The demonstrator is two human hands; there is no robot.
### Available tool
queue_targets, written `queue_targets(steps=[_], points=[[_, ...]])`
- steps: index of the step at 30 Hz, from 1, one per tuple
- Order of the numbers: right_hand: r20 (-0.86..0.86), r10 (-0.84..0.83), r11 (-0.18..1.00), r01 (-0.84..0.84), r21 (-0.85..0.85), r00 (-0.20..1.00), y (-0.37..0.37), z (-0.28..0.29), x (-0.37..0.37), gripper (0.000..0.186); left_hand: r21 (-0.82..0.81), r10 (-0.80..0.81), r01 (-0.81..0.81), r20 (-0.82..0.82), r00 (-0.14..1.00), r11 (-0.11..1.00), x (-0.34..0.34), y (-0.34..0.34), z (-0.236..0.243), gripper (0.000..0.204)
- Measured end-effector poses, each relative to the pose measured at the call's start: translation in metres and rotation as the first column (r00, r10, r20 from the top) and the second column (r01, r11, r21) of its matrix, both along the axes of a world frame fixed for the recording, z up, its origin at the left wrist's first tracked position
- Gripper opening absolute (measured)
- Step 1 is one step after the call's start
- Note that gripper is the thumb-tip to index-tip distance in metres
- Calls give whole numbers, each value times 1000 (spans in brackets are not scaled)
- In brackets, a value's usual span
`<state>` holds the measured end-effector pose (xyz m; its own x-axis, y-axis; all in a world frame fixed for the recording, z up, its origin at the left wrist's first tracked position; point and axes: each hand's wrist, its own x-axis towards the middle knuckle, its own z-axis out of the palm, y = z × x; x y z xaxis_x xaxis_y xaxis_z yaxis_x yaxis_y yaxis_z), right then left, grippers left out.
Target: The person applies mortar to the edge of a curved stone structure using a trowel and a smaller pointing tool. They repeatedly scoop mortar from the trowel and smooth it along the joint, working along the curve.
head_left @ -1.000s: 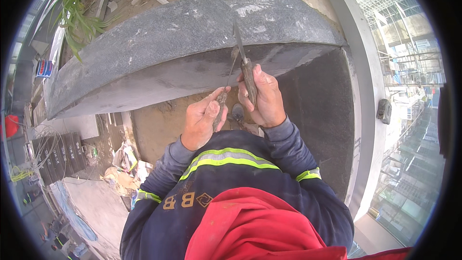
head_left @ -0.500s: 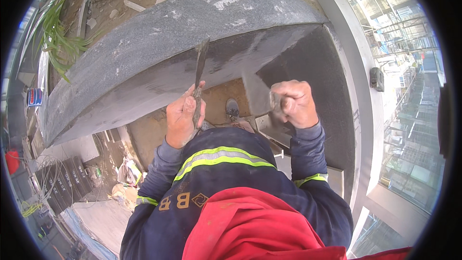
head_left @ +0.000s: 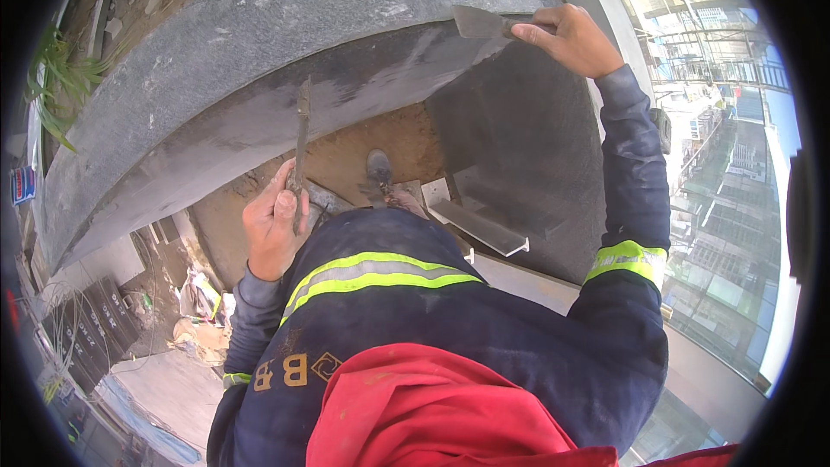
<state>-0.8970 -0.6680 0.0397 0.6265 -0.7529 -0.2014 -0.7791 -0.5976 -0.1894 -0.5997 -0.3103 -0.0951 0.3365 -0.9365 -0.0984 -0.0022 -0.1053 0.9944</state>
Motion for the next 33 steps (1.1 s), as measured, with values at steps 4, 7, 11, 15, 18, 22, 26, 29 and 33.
queue_targets(steps=[4, 7, 11, 15, 18, 22, 26, 29, 33], points=[[38, 114, 993, -115, 26, 993, -14, -10, 14, 56, 21, 46, -46, -29, 999, 999, -11, -4, -3, 70], [23, 148, 989, -148, -4, 989, -28, -18, 14, 55, 33, 65, -63, -58, 996, 997, -20, -10, -7, 69], [-36, 96, 995, -95, 15, 995, -47, -22, 7, 56, 51, 87, -83, -88, 992, 995, -30, -18, -9, 69], [33, 98, 995, -98, -13, 995, -66, -31, -6, 56, 46, 81, -77, -91, 993, 996, -35, -27, -10, 71], [28, 92, 995, -91, -32, 995, -79, -33, -12, 55, 58, 70, -67, -57, 996, 996, -36, -28, -11, 74], [-72, 71, 981, -83, -175, 995, -89, -26, -14, 54, 85, 95, -88, -81, 992, 993, -42, -29, 4, 76], [97, -29, 920, 65, -386, 995, -74, -7, -24, 53, 71, 65, -62, -44, 997, 996, -38, -23, 3, 75], [473, -138, 942, 262, -208, 870, -23, -11, -1, 54, 38, 74, -72, -44, 996, 997, -38, -26, 11, 74], [772, -536, 781, -147, 607, 341, 90, -57, 50, 45, -42, 8, -15, -163, 987, 999, -37, -38, 12, 75]])
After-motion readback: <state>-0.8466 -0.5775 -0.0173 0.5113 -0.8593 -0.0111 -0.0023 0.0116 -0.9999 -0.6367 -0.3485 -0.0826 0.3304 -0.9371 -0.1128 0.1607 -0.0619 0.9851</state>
